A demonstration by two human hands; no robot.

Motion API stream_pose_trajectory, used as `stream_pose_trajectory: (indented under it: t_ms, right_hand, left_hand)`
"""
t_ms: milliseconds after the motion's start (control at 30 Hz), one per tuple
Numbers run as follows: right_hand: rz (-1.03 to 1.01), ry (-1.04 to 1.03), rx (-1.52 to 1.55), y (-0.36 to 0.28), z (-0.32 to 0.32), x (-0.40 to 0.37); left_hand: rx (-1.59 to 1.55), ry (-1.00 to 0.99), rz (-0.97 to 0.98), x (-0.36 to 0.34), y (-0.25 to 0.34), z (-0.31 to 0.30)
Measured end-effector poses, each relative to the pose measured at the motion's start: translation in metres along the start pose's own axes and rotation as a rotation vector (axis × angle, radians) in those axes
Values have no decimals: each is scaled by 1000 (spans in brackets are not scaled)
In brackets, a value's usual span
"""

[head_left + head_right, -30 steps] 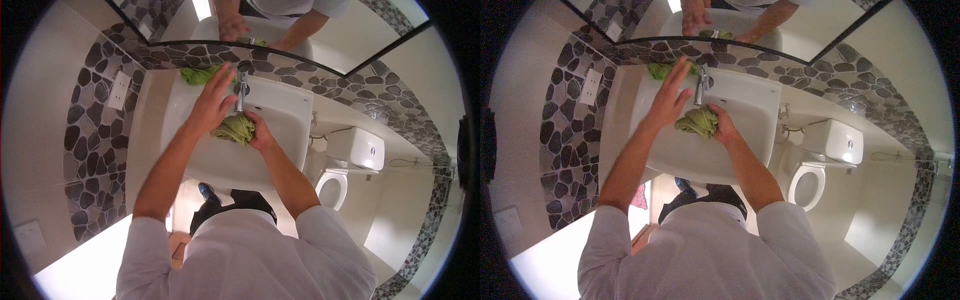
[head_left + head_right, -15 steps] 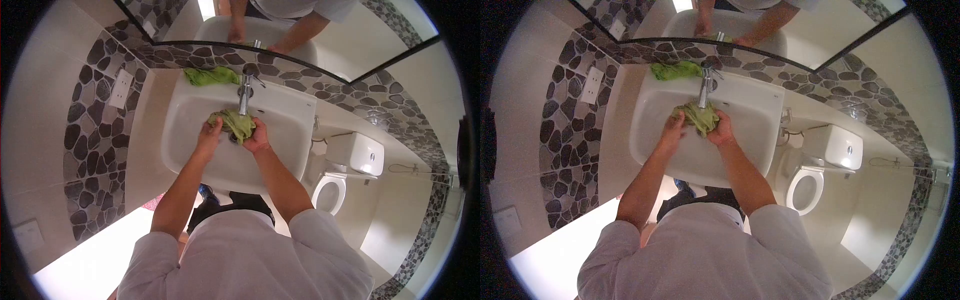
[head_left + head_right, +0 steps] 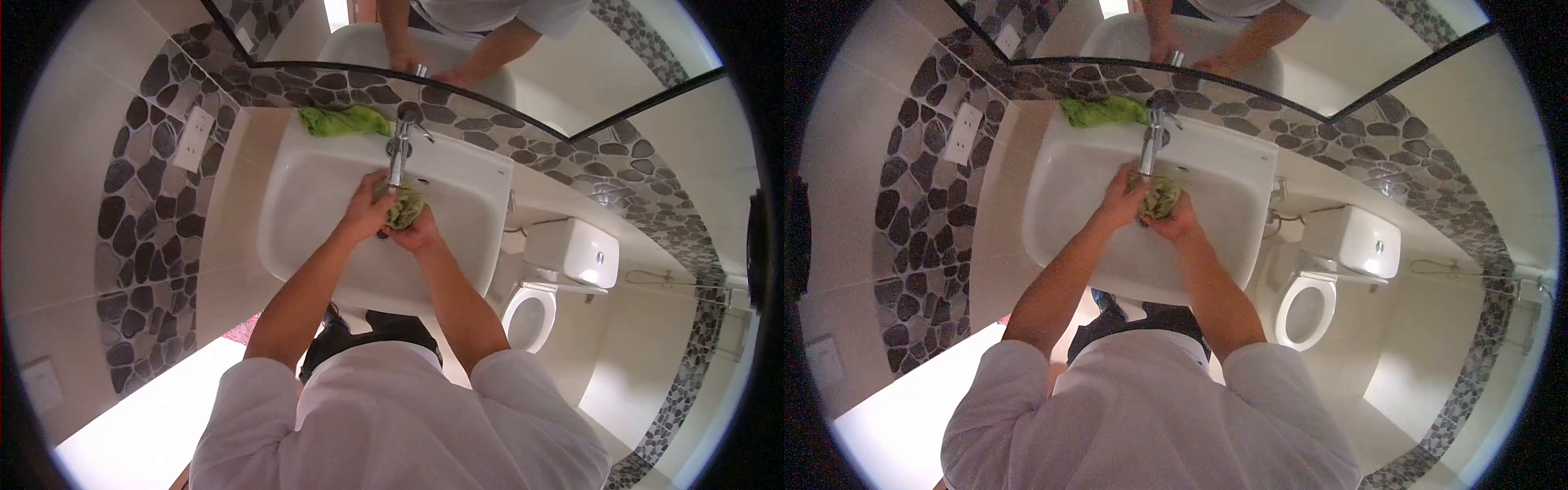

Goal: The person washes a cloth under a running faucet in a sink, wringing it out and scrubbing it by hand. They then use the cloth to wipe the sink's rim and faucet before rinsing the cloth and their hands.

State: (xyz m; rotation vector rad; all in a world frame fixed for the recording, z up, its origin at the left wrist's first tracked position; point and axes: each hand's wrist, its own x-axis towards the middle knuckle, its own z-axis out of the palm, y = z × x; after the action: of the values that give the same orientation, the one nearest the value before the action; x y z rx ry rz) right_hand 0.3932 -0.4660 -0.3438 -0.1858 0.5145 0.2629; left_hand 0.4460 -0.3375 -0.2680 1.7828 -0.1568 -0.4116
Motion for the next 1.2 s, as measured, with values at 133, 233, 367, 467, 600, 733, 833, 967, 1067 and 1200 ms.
stream_pose_trajectory:
  t_ms: [133, 233, 367, 467, 600, 733, 833, 967, 1067, 1200]
  right_hand:
    - [58, 84, 51, 12, 16, 7]
    - [114, -114, 71, 24, 2, 28]
    - [83, -482, 105, 15, -34, 61]
    - [163, 26, -92, 0, 1, 32]
    - [159, 117, -1, 7, 18, 37]
    - [73, 104, 7, 8, 18, 43]
    - [-4, 119, 42, 15, 14, 34]
    - [-74, 109, 69, 16, 5, 27]
    - [-117, 32, 41, 10, -13, 36]
    - [-135, -35, -10, 5, -25, 55]
  left_hand:
    - [141, 217, 156, -10, -19, -10]
    - [518, 94, 373, -14, -4, 15]
    - [645, -296, 418, -17, 0, 3]
    - [605, -527, 446, 11, 7, -28]
    - [603, -309, 717, 4, 19, -21]
    - [308, -19, 629, -3, -8, 9]
    - [214, 52, 112, -14, 0, 14]
    - [484, 44, 417, -19, -9, 11]
    - [632, -69, 849, -16, -5, 6]
    - [485, -91, 640, 7, -16, 6]
